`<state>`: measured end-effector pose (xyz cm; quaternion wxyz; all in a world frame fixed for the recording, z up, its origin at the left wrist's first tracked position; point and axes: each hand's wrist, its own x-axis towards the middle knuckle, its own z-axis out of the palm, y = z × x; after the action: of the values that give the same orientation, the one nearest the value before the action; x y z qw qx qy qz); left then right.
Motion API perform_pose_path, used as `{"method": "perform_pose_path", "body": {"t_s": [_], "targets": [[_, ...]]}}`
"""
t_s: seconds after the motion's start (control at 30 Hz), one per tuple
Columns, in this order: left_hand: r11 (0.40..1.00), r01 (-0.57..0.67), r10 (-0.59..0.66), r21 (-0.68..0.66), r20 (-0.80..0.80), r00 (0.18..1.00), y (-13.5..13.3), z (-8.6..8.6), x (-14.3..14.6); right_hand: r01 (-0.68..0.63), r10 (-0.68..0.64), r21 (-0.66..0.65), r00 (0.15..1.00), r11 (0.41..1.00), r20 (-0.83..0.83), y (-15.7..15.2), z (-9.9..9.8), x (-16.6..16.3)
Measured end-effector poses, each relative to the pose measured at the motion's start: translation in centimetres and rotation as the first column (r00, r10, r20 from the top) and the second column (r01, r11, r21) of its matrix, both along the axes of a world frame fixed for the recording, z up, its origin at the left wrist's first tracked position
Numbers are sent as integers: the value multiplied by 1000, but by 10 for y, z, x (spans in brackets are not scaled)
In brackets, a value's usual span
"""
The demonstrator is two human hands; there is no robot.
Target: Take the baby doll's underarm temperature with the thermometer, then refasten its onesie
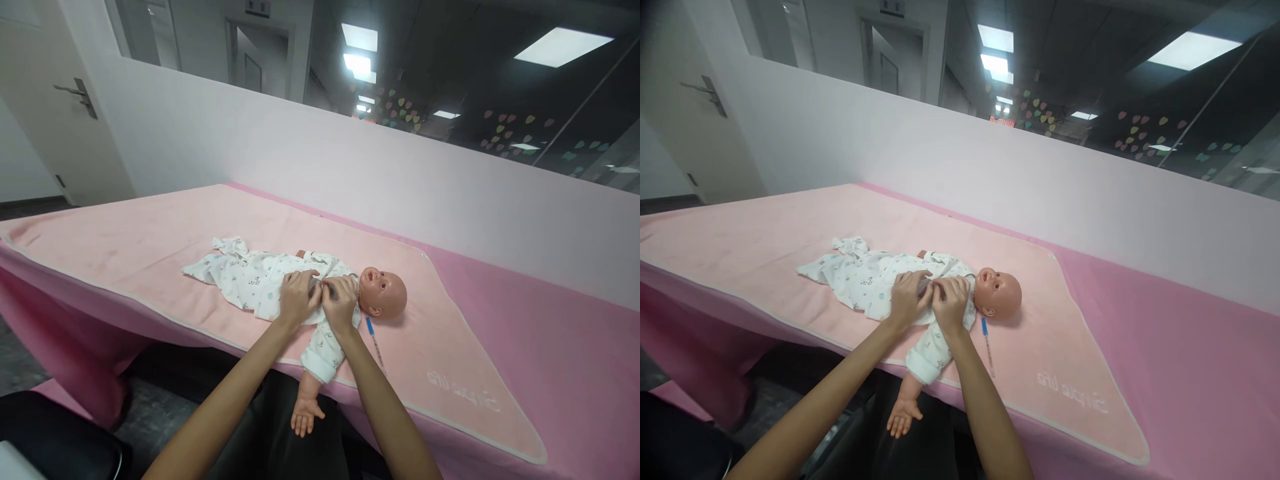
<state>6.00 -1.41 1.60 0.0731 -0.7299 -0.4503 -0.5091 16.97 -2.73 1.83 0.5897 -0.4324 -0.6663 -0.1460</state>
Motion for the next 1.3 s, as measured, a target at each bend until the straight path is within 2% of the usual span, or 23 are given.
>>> {"method": "perform_pose_path", "body": {"t_s": [0.23,0.47,0.63,0.9,1.03,1.3], "targets": [[999,-38,38,-10,2,999,-1,2,-1,2,-2,17,1000,1000,0,-1,3,0],[976,-169,183,-136,103,978,-5,-3,-31,17,-17,9,1000,1000,-19,-1,3,1],[981,-63,82,-183,96,992,-11,-8,-47,18,-17,12,999,1000,-27,-1,2,2],[986,-24,47,-166,137,989,-13,-10,-50,20,-20,-12,999,1000,-26,-1,2,3],[982,-53,78,-182,135,988,-13,-10,-50,25,-26,-15,1000,1000,-16,-1,1,2],[977,-114,119,-179,18,993,-14,-10,-47,27,-27,7,1000,1000,-15,-1,2,2]]}}
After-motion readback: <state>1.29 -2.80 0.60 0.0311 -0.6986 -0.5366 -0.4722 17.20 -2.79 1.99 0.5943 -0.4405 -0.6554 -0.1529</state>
